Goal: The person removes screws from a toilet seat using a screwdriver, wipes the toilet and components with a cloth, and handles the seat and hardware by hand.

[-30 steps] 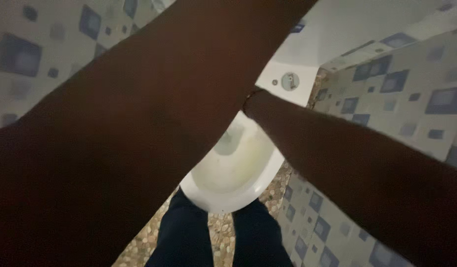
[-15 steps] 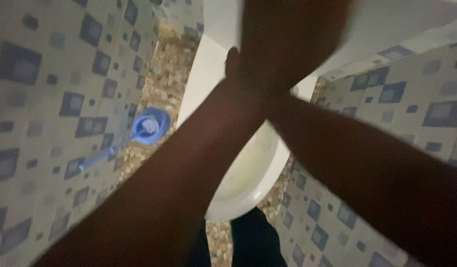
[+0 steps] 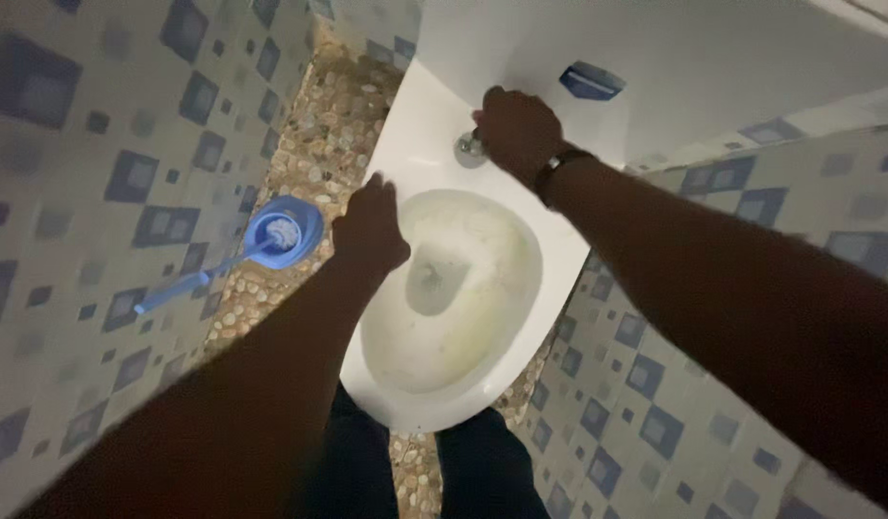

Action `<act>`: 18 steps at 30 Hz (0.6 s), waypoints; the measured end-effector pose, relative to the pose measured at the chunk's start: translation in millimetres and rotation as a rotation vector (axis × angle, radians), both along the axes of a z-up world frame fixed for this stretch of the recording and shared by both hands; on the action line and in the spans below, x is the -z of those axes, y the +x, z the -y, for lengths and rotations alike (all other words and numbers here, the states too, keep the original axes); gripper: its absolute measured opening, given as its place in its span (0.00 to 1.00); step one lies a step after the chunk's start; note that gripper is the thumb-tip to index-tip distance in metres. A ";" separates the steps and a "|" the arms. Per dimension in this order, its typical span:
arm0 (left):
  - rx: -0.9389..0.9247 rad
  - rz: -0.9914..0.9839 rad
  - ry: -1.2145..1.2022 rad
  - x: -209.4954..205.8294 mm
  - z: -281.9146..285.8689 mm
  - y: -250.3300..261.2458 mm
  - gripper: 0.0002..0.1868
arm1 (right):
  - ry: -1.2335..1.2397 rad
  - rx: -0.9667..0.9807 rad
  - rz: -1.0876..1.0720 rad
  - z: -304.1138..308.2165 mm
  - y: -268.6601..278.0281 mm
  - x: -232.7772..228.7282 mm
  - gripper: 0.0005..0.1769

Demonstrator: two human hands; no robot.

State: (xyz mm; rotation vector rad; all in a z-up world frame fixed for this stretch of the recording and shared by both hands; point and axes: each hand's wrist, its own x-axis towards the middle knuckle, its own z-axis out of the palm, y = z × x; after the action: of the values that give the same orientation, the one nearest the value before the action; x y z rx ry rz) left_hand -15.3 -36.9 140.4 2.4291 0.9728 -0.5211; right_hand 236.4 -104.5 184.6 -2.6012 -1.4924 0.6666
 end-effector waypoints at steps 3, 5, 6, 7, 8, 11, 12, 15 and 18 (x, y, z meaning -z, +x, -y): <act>0.119 -0.013 0.036 14.5 -8.3 3.9 0.43 | -0.004 -0.150 0.017 4.0 0.8 -0.2 0.14; 0.140 -0.060 -0.008 15.7 -18.1 10.0 0.45 | 0.175 -0.396 0.122 7.6 -1.9 0.8 0.14; 0.158 -0.103 -0.042 14.6 -20.4 12.3 0.48 | 0.163 -0.395 0.117 11.9 -1.6 -1.1 0.14; 0.158 -0.104 -0.049 12.6 -21.0 13.9 0.48 | 0.263 -0.443 0.109 13.7 0.4 -4.5 0.09; 0.189 -0.126 -0.052 10.2 -20.9 14.9 0.51 | 0.364 -0.490 0.099 16.0 1.4 -8.2 0.04; 0.214 -0.199 -0.082 1.5 -24.0 19.0 0.61 | 0.124 -0.170 0.051 5.3 -12.0 -9.2 0.27; 0.204 -0.246 -0.118 -1.4 -24.5 22.3 0.67 | 0.133 -0.166 0.051 3.3 -13.5 -10.2 0.27; 0.218 -0.381 -0.135 -6.4 -22.7 34.9 0.74 | -0.043 -0.125 0.039 -0.2 -13.5 -8.1 0.14; 0.226 -0.368 -0.143 -9.4 -23.6 34.0 0.76 | 0.061 -0.267 0.046 1.6 -10.7 -2.5 0.15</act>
State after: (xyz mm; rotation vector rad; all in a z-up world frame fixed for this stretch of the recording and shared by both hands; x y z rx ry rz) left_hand 18.6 -13.3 149.8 2.3716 0.7673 -1.1084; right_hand 225.6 -106.1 187.1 -2.4116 -1.8643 0.5748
